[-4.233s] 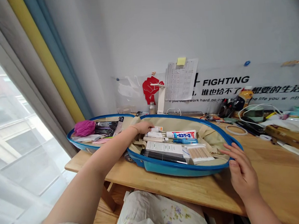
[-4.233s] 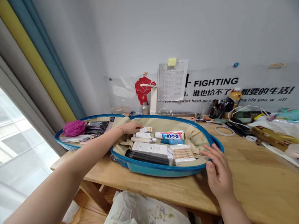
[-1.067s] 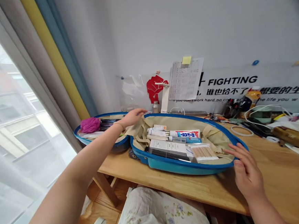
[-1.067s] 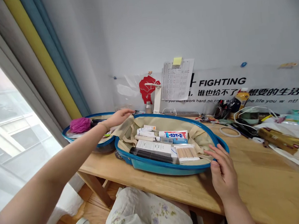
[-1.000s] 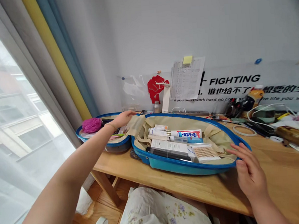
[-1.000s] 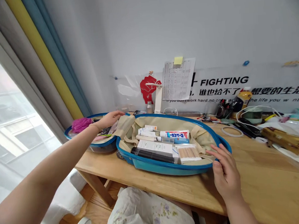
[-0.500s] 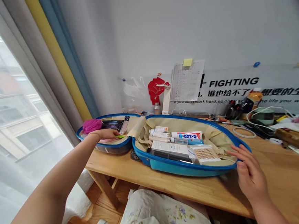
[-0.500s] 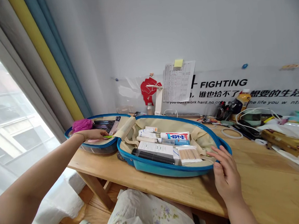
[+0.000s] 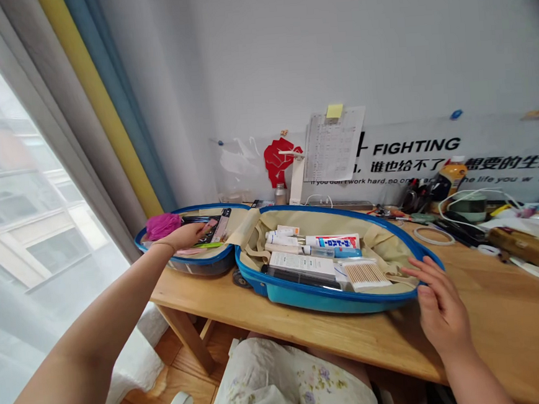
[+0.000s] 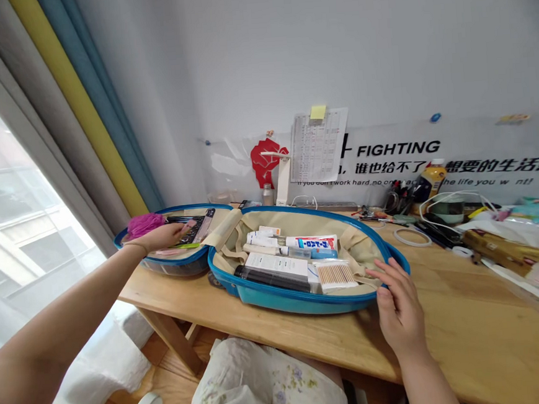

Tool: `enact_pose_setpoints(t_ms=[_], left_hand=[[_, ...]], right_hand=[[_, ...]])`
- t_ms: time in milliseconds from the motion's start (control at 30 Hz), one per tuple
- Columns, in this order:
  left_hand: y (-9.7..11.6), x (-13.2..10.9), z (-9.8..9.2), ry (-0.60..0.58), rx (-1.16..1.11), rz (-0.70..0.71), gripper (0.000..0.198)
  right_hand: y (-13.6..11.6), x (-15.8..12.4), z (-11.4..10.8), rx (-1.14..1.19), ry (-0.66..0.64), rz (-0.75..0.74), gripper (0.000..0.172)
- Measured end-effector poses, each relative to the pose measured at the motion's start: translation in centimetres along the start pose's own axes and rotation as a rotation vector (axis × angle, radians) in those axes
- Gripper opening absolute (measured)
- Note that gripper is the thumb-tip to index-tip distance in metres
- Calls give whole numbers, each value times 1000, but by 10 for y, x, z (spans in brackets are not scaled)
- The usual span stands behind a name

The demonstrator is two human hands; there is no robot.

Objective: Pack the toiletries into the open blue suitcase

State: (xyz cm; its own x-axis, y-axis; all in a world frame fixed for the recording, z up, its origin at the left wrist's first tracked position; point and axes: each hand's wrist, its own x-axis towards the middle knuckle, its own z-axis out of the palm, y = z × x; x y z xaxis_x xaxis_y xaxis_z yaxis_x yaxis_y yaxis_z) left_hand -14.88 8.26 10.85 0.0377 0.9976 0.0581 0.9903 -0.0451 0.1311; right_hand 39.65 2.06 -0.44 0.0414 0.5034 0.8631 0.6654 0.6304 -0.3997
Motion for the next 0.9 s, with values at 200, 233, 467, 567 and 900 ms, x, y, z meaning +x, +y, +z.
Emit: enact_pose_setpoints(t_ms=[200, 233, 467, 567, 900], left_hand=[[80, -2, -22, 263, 41, 244, 48], [100, -2, -20, 239, 31, 328, 46], [190, 10, 25, -97, 101, 721, 40], [200, 17, 40, -175, 113, 756, 39], [205, 18, 49, -222, 201, 721, 43]], right_hand=[[0, 0, 1, 15, 11, -10, 29], [0, 0, 1, 19, 17, -10, 29], [3, -1, 1, 17, 3, -22, 34], [3, -1, 1, 25, -5, -18, 33], [2, -1, 2, 23, 5, -20, 34]])
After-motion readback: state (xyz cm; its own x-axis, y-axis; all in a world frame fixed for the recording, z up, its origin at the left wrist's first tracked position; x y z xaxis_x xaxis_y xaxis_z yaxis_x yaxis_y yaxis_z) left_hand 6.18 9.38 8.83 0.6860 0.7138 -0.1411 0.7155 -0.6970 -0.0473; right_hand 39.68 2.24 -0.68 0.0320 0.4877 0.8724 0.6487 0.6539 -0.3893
